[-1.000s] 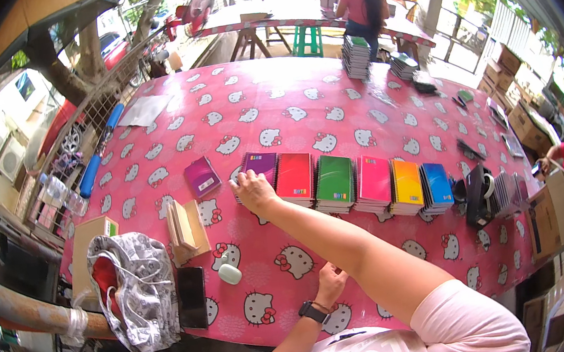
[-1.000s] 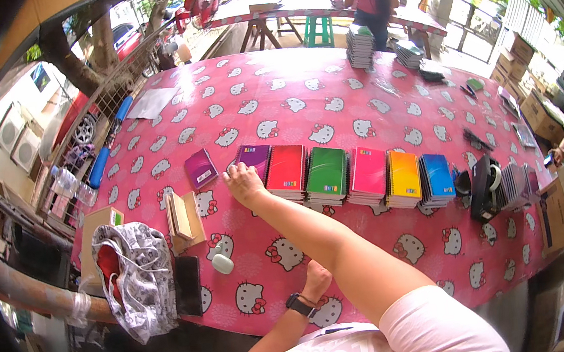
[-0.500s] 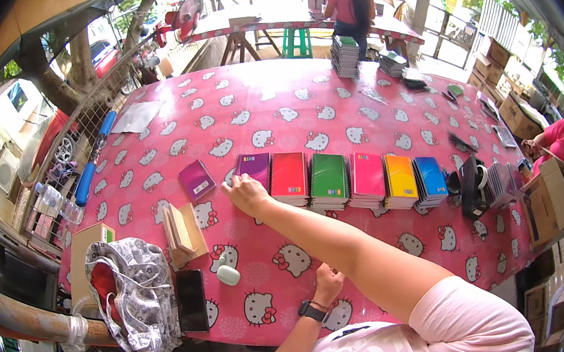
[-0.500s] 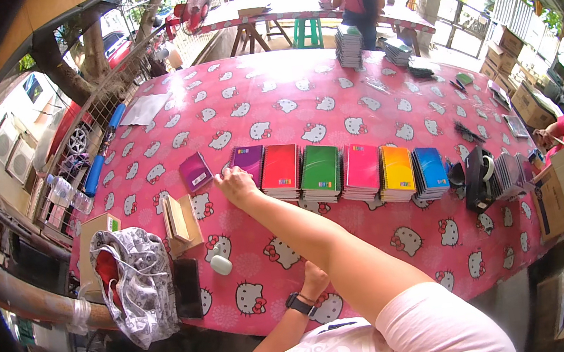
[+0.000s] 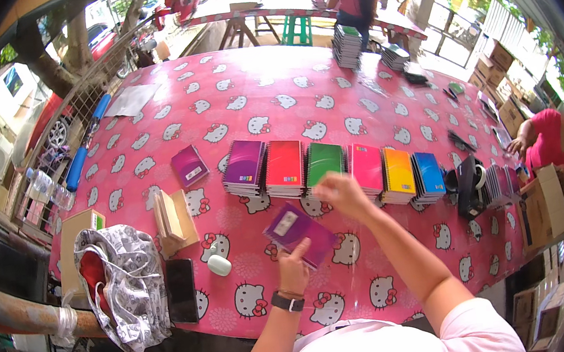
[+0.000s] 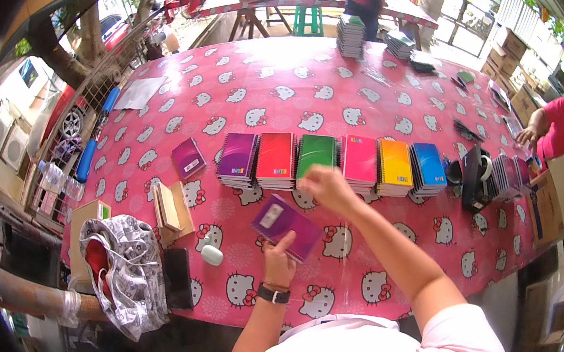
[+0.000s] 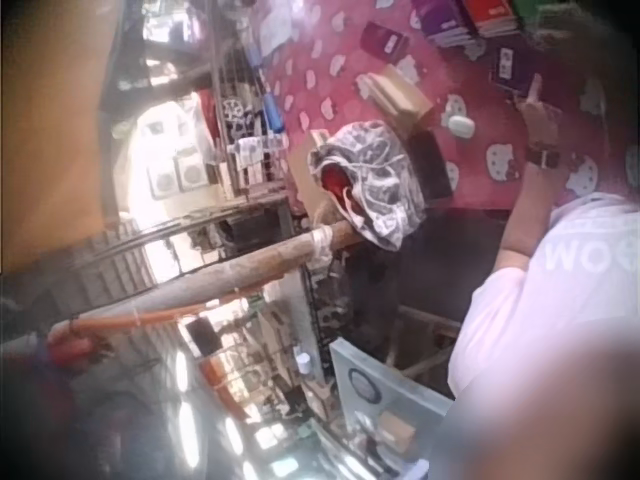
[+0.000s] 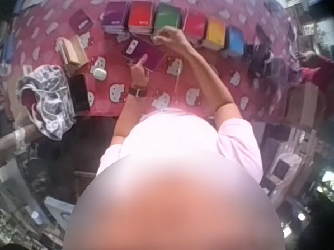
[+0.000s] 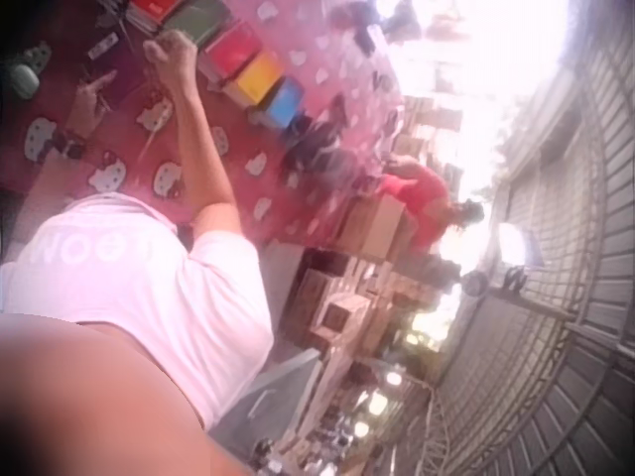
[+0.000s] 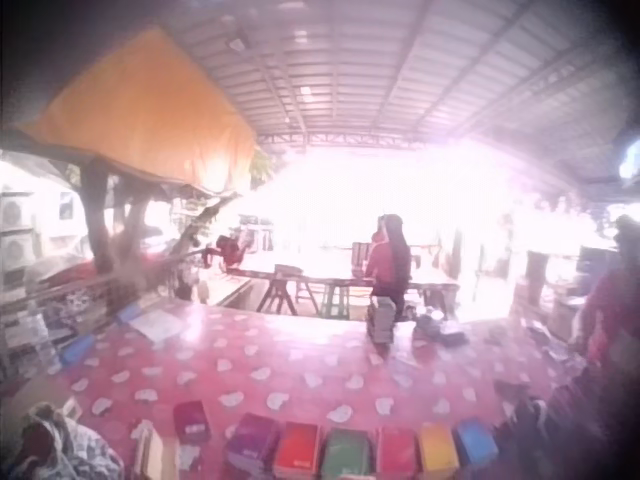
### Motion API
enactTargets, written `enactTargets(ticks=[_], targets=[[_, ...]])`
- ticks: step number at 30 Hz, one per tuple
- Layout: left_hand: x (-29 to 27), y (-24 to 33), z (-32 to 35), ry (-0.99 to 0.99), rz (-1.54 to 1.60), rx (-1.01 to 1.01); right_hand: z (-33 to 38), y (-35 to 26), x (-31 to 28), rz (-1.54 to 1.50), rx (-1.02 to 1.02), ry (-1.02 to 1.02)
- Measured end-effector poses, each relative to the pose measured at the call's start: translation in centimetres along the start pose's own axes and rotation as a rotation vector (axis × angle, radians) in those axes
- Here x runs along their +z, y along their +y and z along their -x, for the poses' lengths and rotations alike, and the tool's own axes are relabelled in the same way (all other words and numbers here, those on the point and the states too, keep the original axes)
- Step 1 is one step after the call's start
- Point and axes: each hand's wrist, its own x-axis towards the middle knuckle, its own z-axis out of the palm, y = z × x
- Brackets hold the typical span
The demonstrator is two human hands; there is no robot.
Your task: The person stacks colorful notebooks on a table, places them into plastic bags, and seals the bags. They then move to a stack of cardboard boxes, pick one up, and carry it across the room.
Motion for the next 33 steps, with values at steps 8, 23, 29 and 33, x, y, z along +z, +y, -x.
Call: enactTargets(ticks=[8, 23, 29, 33], targets=[[-1.8, -5.2, 0.7, -0.182, -0.499, -0.2, -15.5, -0.3, 2.6, 0.776, 0.403, -0.232], [-2.6, -6.1, 0.9, -0.087, -0.179, -0.105, -0.3, -4.6, -6.8, 0.289, 0.144, -0.129], [-2.2, -6.6, 0.2, -0.236, -0.435, 0.089, 6.5, 1.2, 2.6, 0.363, 0.311, -0.325], [-3.2, -7.5, 0.2, -0.14, -0.487, 0.063, 3.8, 1.6, 0.6, 0.189, 0.278, -0.257]])
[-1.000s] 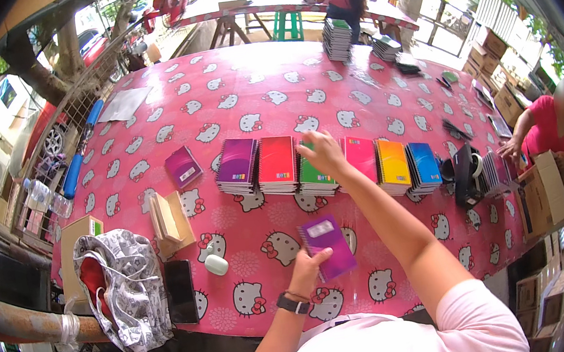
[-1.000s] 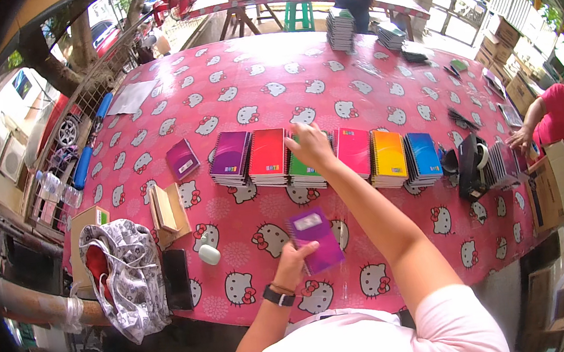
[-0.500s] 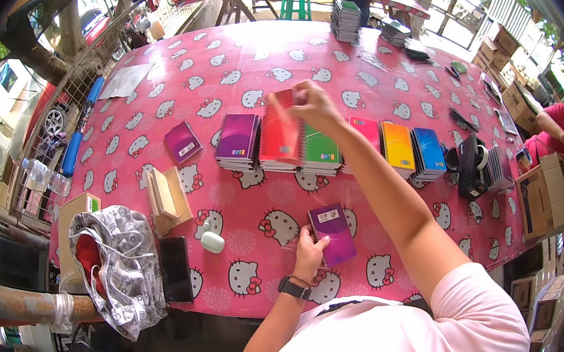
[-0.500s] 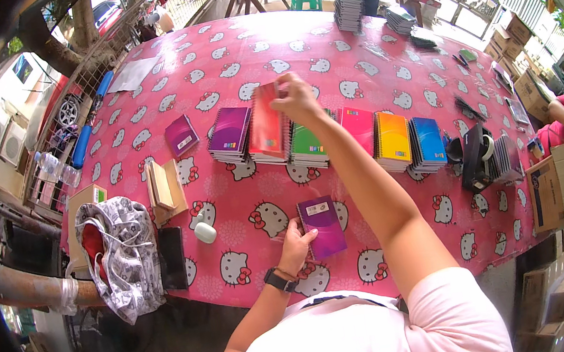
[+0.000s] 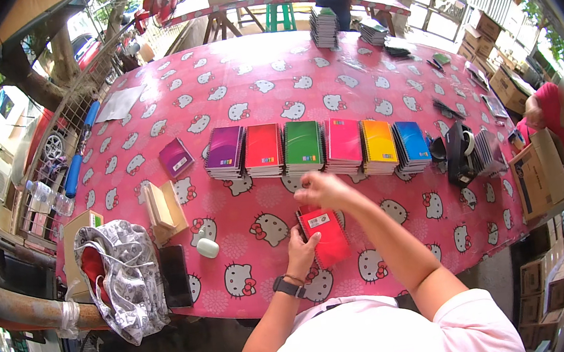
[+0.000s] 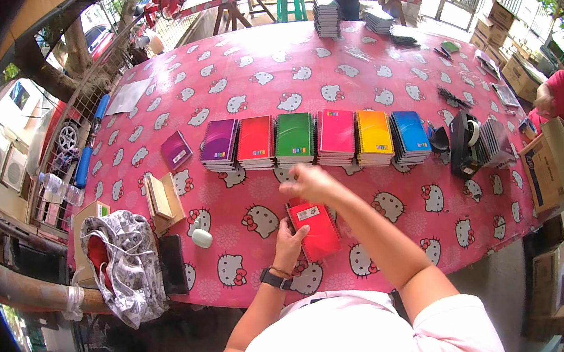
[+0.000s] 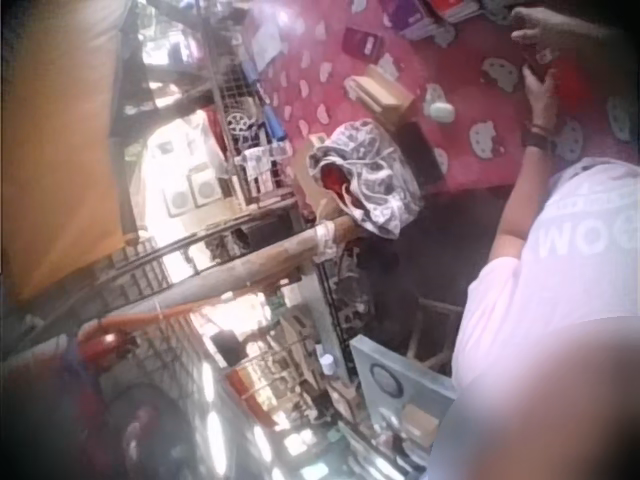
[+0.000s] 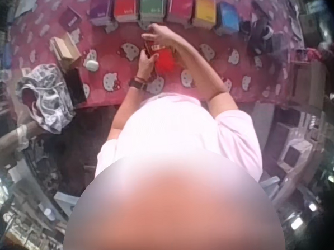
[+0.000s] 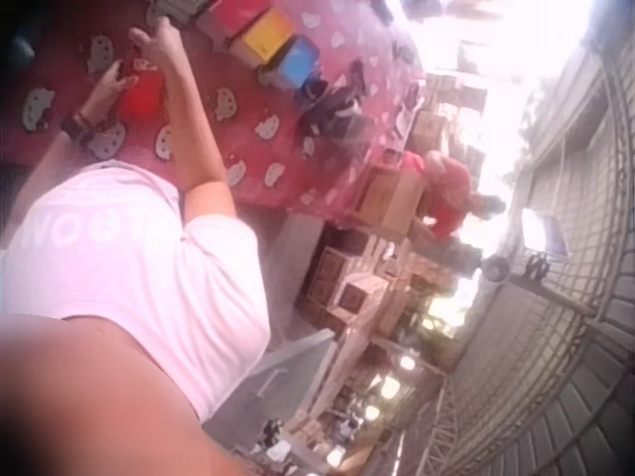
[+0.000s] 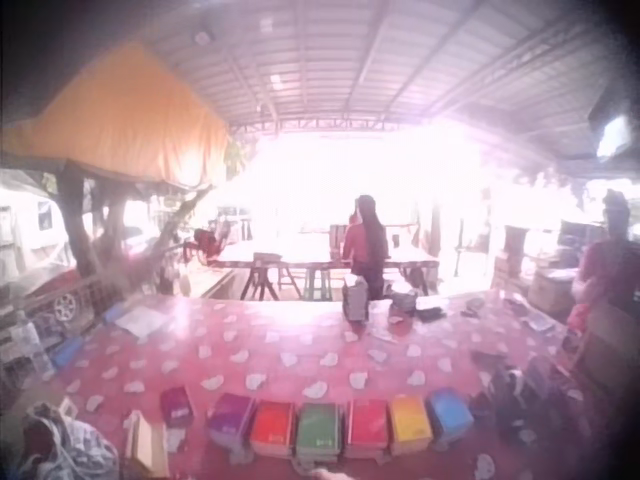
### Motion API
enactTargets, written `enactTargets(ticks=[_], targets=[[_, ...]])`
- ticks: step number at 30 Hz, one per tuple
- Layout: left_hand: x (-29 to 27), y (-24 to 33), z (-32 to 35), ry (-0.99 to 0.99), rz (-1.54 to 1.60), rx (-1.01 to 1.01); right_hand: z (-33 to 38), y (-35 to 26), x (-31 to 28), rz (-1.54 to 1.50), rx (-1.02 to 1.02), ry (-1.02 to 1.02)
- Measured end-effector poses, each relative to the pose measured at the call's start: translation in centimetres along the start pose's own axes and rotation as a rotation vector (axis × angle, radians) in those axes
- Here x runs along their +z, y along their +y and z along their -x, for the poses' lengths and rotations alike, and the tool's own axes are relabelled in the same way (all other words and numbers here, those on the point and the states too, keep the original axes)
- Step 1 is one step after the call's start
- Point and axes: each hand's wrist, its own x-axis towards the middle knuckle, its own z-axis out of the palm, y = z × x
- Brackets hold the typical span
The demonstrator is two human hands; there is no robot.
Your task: The person stacks colorful notebooks on a table, places them into plastic bags, and seals the bags. They then move to a stack of cardboard boxes, pick one up, and carry it across the room.
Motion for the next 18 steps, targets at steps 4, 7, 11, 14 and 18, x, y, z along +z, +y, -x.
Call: enactTargets(ticks=[4, 7, 11, 14, 18], targets=[[0.0, 1.4, 0.4, 0.02, -0.003, -0.056, -6.1, 0.1, -7.3, -0.015, -0.05, 0.294], [0.5, 0.7, -0.1, -0.032, 0.016, -0.062, -11.0, 3.6, -10.0, 0.352, 0.092, 0.364], [-0.1, 0.6, -0.3, -0.007, 0.012, -0.022, -12.9, 1.3, -9.2, 0.576, 0.297, 0.152], [-0.3, 0.2, 0.0, 0.009, 0.006, -0.036, -15.4, 0.8, -9.2, 0.589, 0.394, 0.077], [0.1, 0.0, 0.0, -0.014, -0.006, -0.032, -15.0, 3.2, -9.0, 0.304, 0.239, 0.303]])
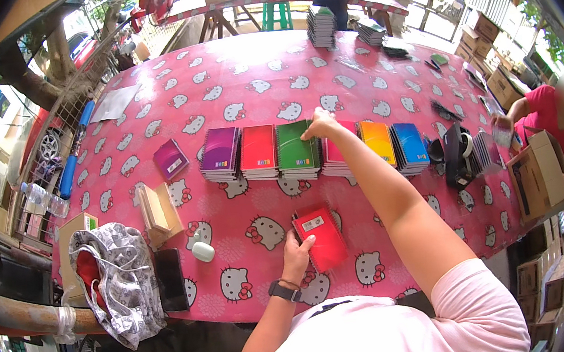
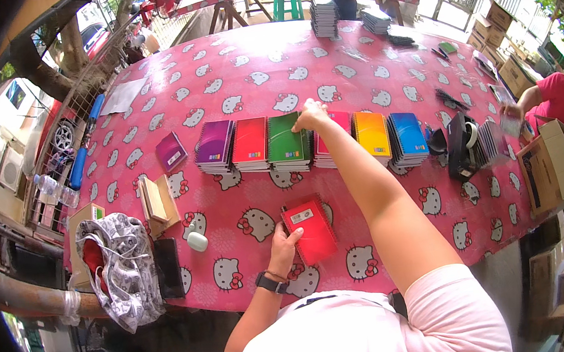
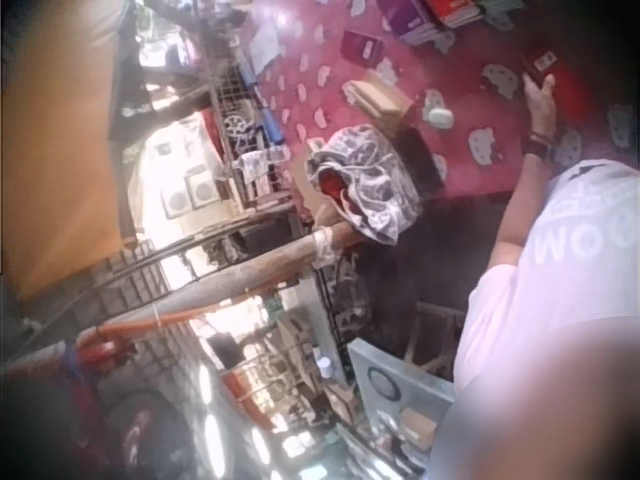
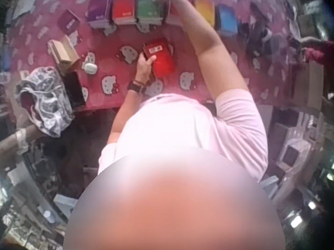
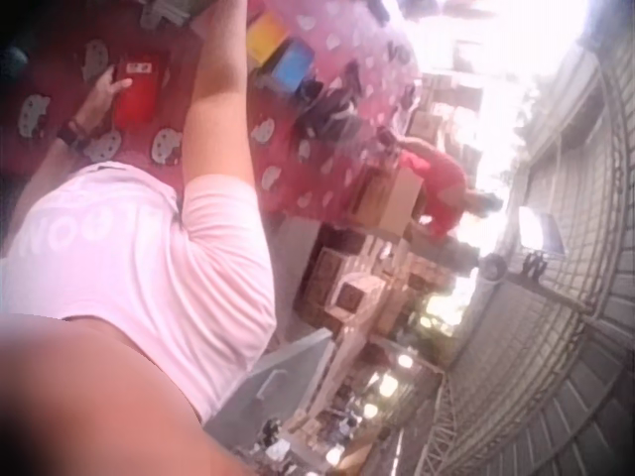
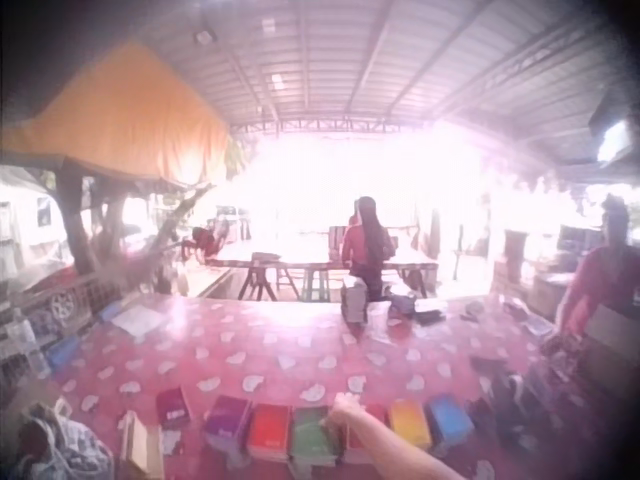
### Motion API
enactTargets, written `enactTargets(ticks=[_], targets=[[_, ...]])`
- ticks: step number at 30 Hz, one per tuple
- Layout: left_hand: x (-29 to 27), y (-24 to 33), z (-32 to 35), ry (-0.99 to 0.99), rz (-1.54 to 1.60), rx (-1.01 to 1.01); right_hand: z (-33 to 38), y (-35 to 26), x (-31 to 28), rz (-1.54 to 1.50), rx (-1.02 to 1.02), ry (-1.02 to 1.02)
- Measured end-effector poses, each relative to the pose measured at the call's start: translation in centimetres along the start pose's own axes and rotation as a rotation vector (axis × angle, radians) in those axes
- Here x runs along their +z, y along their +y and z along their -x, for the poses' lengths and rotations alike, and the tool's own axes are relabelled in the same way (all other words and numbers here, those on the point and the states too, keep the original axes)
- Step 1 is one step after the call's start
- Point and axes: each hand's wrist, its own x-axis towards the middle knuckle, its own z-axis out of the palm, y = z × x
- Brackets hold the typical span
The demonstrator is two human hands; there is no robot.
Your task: The person stacks colorful notebooks on a table, places them into plastic bags, and seals the bags. They then move to a stack of cardboard boxes, pick one up, and carry it across the room.
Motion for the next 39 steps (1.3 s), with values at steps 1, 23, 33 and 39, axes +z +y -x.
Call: enactTargets(ticks=[1, 23, 33, 39], targets=[[0.3, 0.1, 0.0, -0.016, 0.008, -0.004, -0.1, 1.3, 0.4, -0.145, -0.023, 0.052], [1.0, 2.6, 0.6, 0.016, -0.184, 0.04, 9.9, 5.8, -1.3, 0.069, -0.186, 0.374], [0.3, 1.6, 0.7, 0.031, -0.237, 0.058, 10.1, 3.0, -0.5, 0.353, -0.388, -0.01], [1.1, 2.1, 0.7, 0.015, -0.208, 0.064, 11.7, 6.2, 2.2, 0.437, -0.509, 0.32]])
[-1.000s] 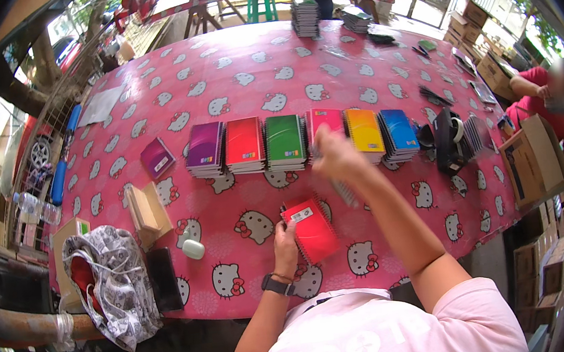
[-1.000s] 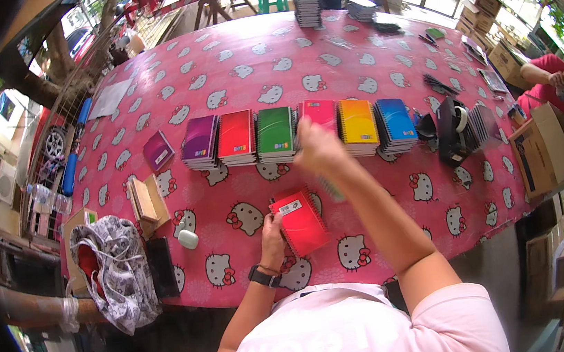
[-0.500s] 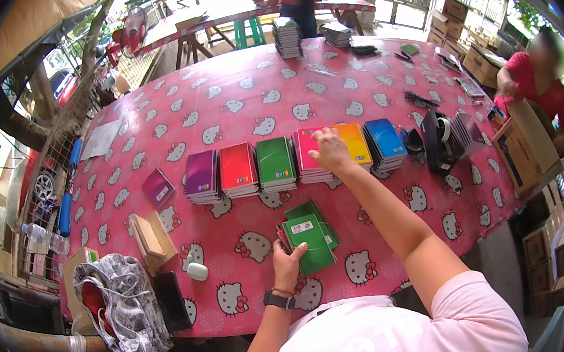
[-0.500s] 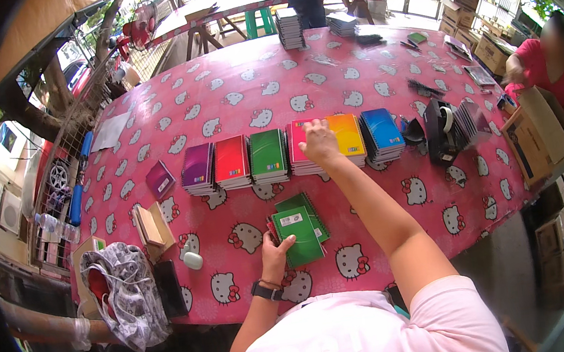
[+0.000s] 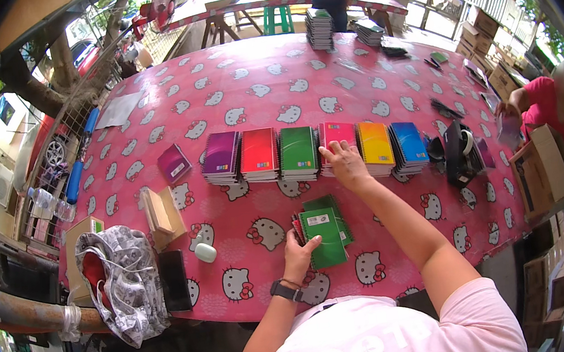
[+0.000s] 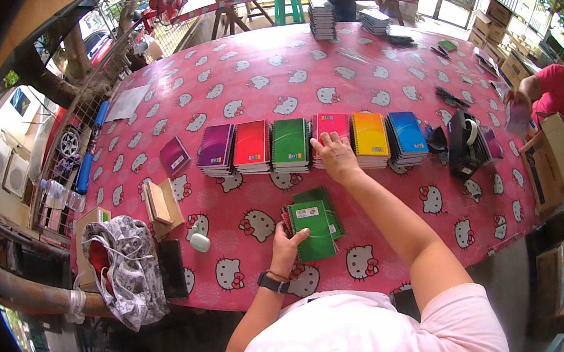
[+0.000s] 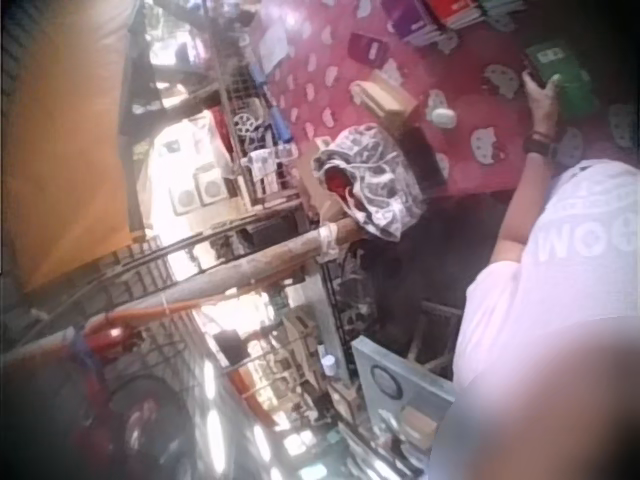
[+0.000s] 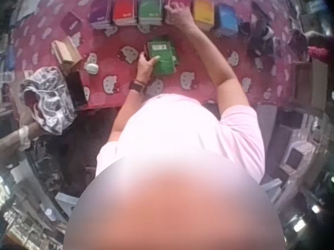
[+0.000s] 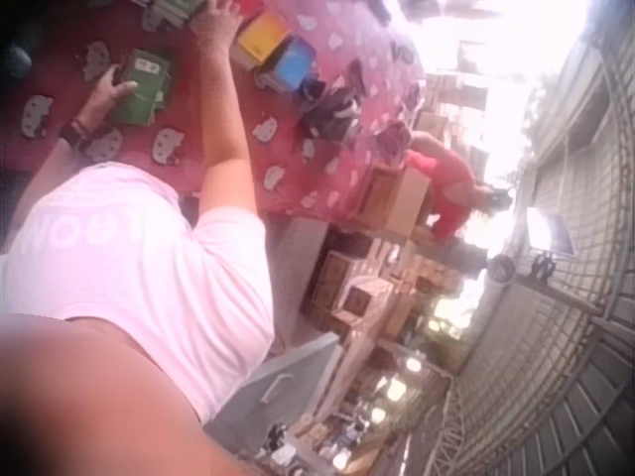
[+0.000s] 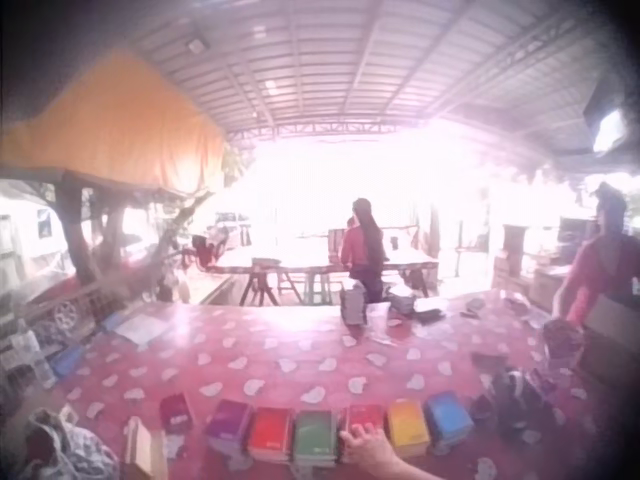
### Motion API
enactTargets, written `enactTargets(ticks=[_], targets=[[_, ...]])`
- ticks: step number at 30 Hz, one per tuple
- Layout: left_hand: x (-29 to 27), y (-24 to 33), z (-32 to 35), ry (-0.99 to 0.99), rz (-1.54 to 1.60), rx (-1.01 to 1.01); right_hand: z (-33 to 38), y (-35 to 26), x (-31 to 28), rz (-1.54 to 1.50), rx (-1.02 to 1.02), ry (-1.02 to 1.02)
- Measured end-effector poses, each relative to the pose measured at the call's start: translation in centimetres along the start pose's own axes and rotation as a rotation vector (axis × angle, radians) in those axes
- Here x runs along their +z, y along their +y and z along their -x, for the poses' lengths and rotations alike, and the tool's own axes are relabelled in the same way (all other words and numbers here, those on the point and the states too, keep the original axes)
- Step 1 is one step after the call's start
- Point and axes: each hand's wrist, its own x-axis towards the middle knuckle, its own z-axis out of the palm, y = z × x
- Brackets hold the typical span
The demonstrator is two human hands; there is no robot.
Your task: The person stacks colorful notebooks on a table, places them into plastic bags, and seals the bags. They then move to a stack of cardboard boxes, pick one up, and carry it across the room.
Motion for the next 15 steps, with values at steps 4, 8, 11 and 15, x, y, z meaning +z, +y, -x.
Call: enactTargets(ticks=[4, 8, 11, 15], targets=[[-0.4, 0.0, 0.1, 0.008, 0.045, -0.021, 0.3, -1.1, 0.4, -0.01, -0.044, 0.139], [-0.5, 0.0, -0.2, -0.001, 0.038, -0.022, -0.3, 0.4, -1.6, -0.273, -0.055, 0.225], [-0.8, -0.6, -0.3, 0.013, 0.012, -0.008, 0.7, 0.7, -8.3, -0.633, 0.061, 0.329], [-0.7, -0.6, -0.1, 0.012, 0.004, -0.005, 2.7, 1.3, -12.6, -0.754, -0.356, -0.395]])
